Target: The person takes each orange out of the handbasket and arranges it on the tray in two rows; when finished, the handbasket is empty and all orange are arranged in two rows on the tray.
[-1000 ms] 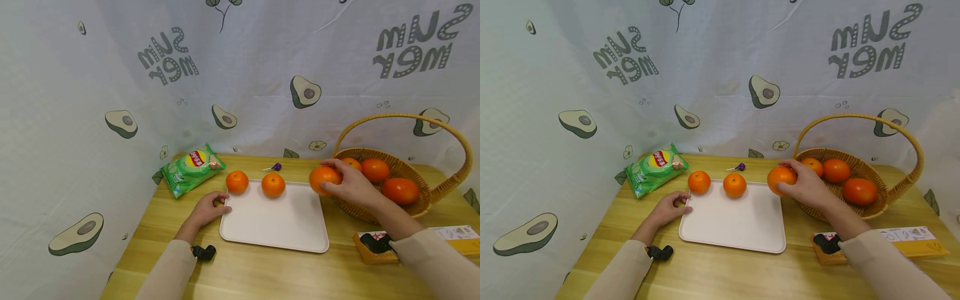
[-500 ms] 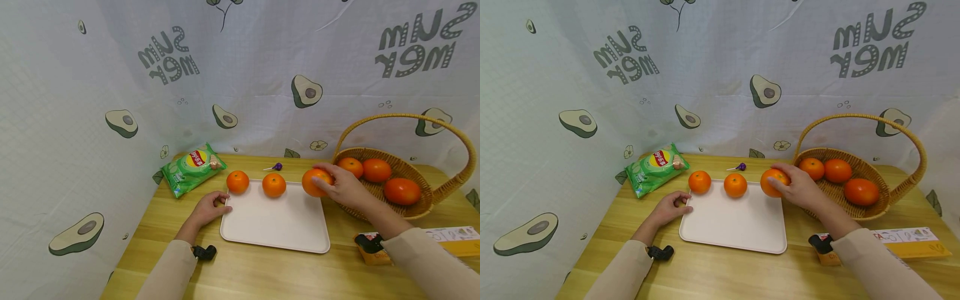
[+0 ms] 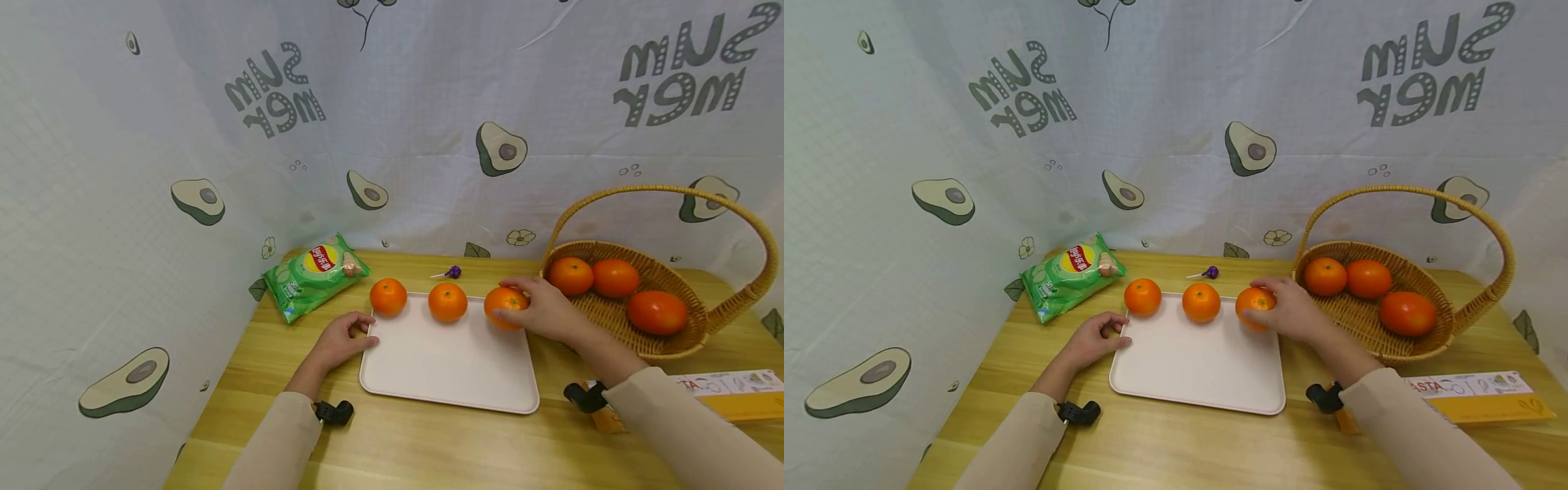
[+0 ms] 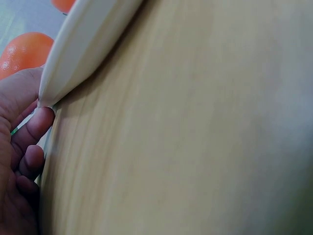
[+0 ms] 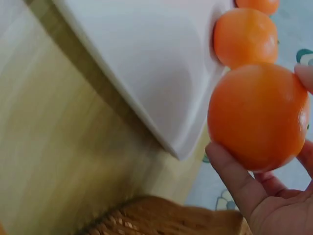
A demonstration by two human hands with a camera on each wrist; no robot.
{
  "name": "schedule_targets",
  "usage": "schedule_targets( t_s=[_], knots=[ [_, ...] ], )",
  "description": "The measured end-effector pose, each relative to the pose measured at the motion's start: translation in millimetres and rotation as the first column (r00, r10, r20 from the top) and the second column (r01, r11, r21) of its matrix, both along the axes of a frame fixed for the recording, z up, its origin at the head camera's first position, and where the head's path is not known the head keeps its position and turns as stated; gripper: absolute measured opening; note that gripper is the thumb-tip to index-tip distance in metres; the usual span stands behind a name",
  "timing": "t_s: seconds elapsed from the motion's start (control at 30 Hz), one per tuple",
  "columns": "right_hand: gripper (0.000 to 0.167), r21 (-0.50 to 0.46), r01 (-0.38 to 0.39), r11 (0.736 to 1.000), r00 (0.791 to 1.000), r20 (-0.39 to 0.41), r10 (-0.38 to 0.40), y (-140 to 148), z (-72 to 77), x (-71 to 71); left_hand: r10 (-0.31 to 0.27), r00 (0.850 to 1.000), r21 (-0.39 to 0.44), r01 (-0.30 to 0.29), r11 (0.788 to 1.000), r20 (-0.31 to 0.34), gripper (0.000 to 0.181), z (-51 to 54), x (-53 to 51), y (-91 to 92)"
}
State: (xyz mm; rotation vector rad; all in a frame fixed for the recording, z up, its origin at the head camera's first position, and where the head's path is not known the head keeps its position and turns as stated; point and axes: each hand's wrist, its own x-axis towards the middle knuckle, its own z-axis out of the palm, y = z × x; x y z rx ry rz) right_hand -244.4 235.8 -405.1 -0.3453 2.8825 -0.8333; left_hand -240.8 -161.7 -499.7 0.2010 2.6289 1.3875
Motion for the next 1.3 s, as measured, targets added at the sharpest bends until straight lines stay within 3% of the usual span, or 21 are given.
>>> schedule_targets(
  t_s=[0.4, 0.7, 1.3],
  knots=[
    [0.077, 0.026, 0.072, 0.997, 0.997, 0.03, -0.073, -9.3, -15.4, -8.6, -0.008, 1.0, -0.009, 0.008, 1.0, 0.006, 0.032, -0.7, -1.1, -0.4],
    [0.074, -0.018, 0.068, 0.998, 0.996, 0.062, -0.067, -6.2, -20.1, -9.2, -0.001, 1.0, -0.012, 0.001, 1.0, 0.014, 0.032, 2.1, -0.7, 0.0],
    [0.072, -0.043, 0.047, 0.998, 0.998, 0.047, -0.045, -4.7, -23.2, -9.4, -0.003, 1.0, -0.001, 0.003, 1.0, 0.009, 0.033, 0.6, 0.3, -0.2]
  ],
)
